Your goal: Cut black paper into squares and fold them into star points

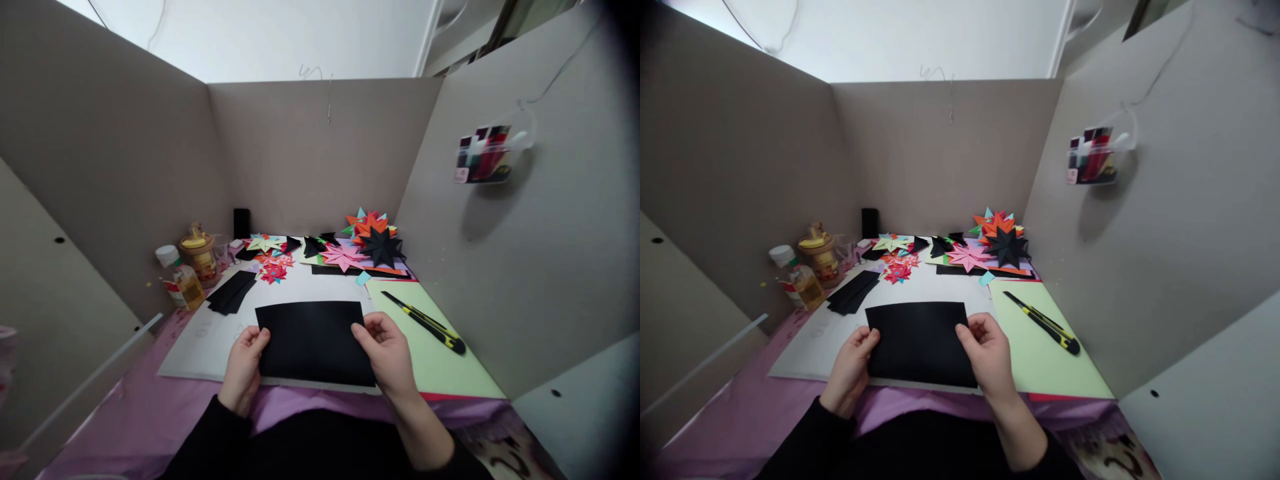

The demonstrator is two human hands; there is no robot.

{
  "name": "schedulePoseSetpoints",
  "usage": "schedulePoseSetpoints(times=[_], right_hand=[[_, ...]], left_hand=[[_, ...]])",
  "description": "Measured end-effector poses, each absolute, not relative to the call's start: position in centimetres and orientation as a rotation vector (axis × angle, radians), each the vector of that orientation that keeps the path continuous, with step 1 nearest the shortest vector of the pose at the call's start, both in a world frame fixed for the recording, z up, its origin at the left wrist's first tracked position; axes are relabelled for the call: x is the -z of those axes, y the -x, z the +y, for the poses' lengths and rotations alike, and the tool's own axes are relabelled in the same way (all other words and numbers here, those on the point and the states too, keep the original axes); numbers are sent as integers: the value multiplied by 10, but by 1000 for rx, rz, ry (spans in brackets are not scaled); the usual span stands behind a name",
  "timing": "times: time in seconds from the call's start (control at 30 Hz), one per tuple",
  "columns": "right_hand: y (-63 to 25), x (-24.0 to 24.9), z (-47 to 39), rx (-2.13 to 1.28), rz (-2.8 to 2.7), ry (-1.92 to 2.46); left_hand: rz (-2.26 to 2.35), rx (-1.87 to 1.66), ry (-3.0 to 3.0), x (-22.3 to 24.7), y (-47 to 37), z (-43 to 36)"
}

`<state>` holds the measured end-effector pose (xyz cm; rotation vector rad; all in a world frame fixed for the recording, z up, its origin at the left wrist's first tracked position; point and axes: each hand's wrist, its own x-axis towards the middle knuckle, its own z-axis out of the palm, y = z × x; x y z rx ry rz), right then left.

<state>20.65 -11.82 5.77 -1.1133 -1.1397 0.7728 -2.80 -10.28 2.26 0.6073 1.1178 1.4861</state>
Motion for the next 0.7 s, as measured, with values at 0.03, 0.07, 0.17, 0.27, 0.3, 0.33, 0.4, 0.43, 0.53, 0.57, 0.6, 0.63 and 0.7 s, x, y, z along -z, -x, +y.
schedulePoseSetpoints(times=[0.03, 0.07, 0.17, 0.27, 0.3, 0.33, 0.4, 0.43, 0.53, 0.57, 0.6, 0.63, 0.7], right_hand=[[-206, -57, -118, -750, -1124, 1088], [-206, -56, -117, -724, -1108, 1064], [-206, -53, -117, -644, -1100, 1038], [-207, -51, -119, -593, -1162, 1073], [-208, -50, -119, -580, -1189, 1086], [-209, -50, -120, -568, -1213, 1096], [-211, -50, -120, -543, -1245, 1106], [-212, -50, -120, -532, -1255, 1111], [-213, -50, -121, -511, -1278, 1122], [-213, -50, -121, -508, -1285, 1123], [-214, -50, -121, -505, -1290, 1123], [-214, -50, -121, -503, -1292, 1121], [-214, -50, -121, -500, -1289, 1120]], left_hand=[[1118, -1487, -605, -23, 28, -103], [1118, -1487, -603, -23, 27, -103], [1121, -1487, -601, -24, 27, -103], [1121, -1486, -603, -24, 27, -103], [1121, -1485, -604, -24, 27, -103], [1120, -1484, -606, -24, 27, -103], [1121, -1481, -610, -24, 27, -103], [1121, -1479, -612, -24, 28, -103], [1120, -1472, -617, -22, 28, -104], [1118, -1471, -619, -21, 28, -104], [1117, -1469, -622, -21, 28, -104], [1116, -1467, -624, -20, 28, -103], [1114, -1461, -627, -19, 28, -103]])
